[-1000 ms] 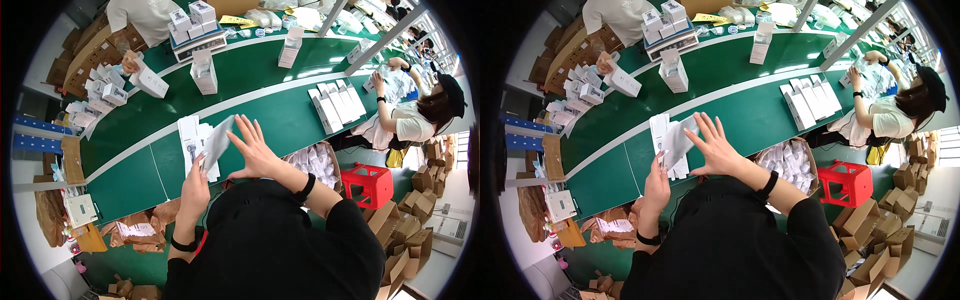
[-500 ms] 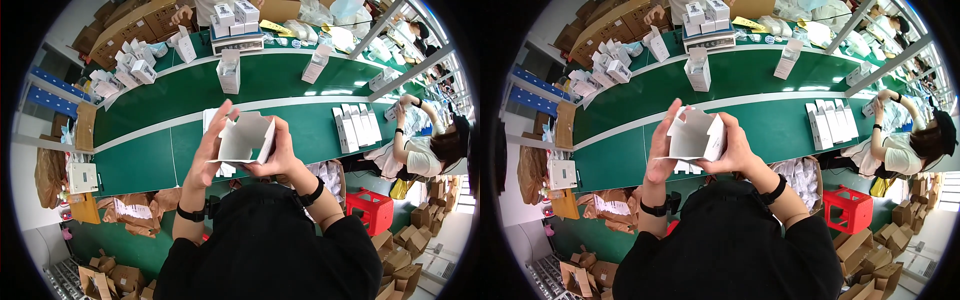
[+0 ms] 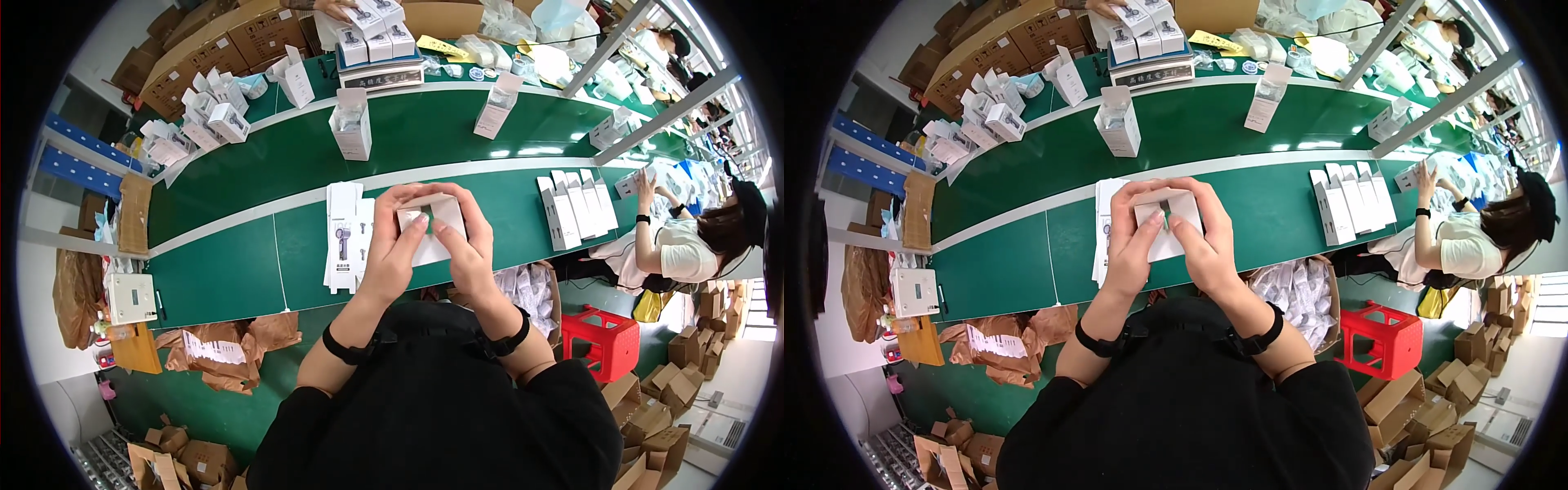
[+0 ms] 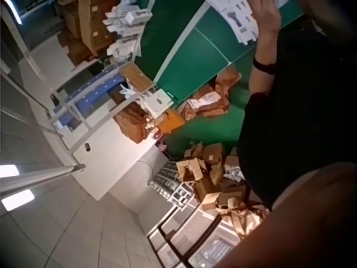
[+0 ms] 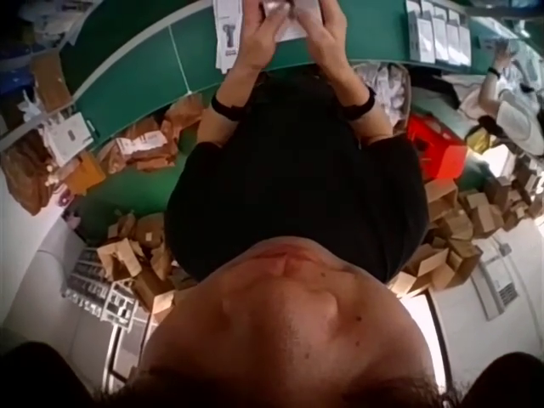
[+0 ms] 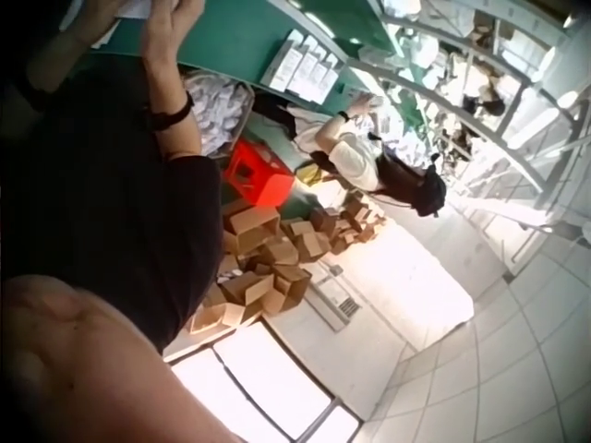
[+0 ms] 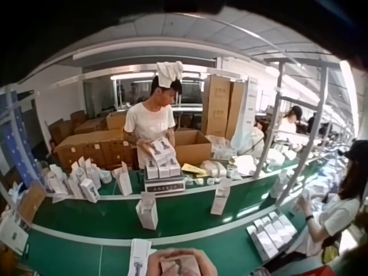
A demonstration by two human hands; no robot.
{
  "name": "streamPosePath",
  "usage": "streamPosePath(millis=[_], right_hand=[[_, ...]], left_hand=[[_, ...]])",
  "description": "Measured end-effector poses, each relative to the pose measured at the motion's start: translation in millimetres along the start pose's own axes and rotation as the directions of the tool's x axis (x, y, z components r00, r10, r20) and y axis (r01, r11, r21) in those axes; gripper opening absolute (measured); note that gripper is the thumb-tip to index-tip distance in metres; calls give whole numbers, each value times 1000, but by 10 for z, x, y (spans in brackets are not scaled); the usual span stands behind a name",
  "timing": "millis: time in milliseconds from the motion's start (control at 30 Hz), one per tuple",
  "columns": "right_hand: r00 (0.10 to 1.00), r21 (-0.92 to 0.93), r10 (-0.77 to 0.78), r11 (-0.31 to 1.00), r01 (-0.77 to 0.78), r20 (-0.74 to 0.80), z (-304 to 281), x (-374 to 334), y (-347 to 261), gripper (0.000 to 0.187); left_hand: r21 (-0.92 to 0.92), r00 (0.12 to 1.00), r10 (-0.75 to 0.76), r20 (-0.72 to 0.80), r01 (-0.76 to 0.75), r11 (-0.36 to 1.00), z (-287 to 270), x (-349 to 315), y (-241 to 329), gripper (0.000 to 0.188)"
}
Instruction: Assembling and folding small white product boxes at an industrial workbench.
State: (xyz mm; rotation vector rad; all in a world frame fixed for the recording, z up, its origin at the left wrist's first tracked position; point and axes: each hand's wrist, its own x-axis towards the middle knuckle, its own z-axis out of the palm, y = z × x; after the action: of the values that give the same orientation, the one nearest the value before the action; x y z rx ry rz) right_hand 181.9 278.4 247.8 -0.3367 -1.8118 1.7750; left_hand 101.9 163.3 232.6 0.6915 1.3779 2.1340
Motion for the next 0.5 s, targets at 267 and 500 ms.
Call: streamPosePath(millis=[267, 500], right_hand=[[994, 128, 96, 987, -101, 43, 8, -69, 69, 54], [995, -145, 97, 985, -95, 7, 16, -53, 117, 56]], left_hand=[[75, 952, 141, 273, -167, 983, -297, 5, -185, 32], [181, 965, 20, 263, -70, 981, -263, -11, -190, 15]])
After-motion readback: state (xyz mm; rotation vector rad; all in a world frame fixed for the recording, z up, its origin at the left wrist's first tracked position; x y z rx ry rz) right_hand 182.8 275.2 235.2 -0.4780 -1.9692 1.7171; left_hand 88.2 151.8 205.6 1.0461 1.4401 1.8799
